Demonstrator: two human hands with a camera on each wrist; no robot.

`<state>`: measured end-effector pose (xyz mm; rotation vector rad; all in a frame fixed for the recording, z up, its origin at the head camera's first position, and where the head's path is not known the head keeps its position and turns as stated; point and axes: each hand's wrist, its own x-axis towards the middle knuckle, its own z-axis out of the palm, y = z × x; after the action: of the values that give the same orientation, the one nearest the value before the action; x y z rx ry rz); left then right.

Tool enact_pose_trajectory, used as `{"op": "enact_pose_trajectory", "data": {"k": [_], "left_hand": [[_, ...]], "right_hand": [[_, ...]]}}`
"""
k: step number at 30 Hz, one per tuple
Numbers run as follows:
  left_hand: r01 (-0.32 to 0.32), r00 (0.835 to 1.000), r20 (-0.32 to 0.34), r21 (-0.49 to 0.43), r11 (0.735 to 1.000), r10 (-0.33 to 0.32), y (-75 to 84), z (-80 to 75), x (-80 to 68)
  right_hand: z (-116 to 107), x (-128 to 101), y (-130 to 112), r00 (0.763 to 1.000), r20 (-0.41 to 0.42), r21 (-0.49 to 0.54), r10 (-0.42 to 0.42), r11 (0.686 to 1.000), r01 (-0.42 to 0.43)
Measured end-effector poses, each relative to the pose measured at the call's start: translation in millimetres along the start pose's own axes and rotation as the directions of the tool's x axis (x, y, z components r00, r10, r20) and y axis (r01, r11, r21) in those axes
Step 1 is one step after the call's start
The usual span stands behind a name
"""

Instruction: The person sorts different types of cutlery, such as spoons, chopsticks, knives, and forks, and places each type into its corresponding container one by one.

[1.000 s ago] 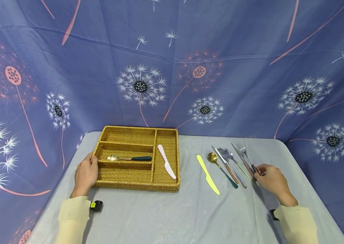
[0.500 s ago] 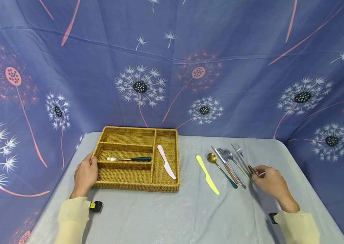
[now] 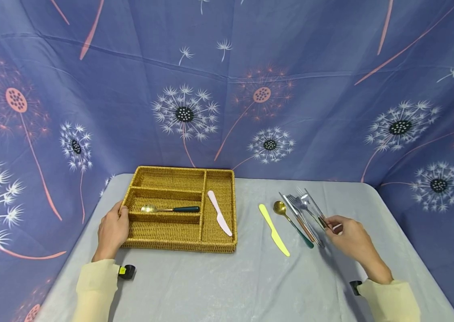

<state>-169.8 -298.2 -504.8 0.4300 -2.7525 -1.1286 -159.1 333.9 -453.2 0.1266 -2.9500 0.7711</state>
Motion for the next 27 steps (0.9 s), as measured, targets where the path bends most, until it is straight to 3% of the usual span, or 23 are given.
{"op": "enact_pose_trajectory", "data": {"k": [27], "left_hand": [[-0.004,1.0,-0.001,0.003,1.0,0.004,-0.1,-0.2,0.8]], "right_hand": [[12.4,14.6,-74.7,0.979,0.103,0.088,-0.179,0.981,0.17]]}}
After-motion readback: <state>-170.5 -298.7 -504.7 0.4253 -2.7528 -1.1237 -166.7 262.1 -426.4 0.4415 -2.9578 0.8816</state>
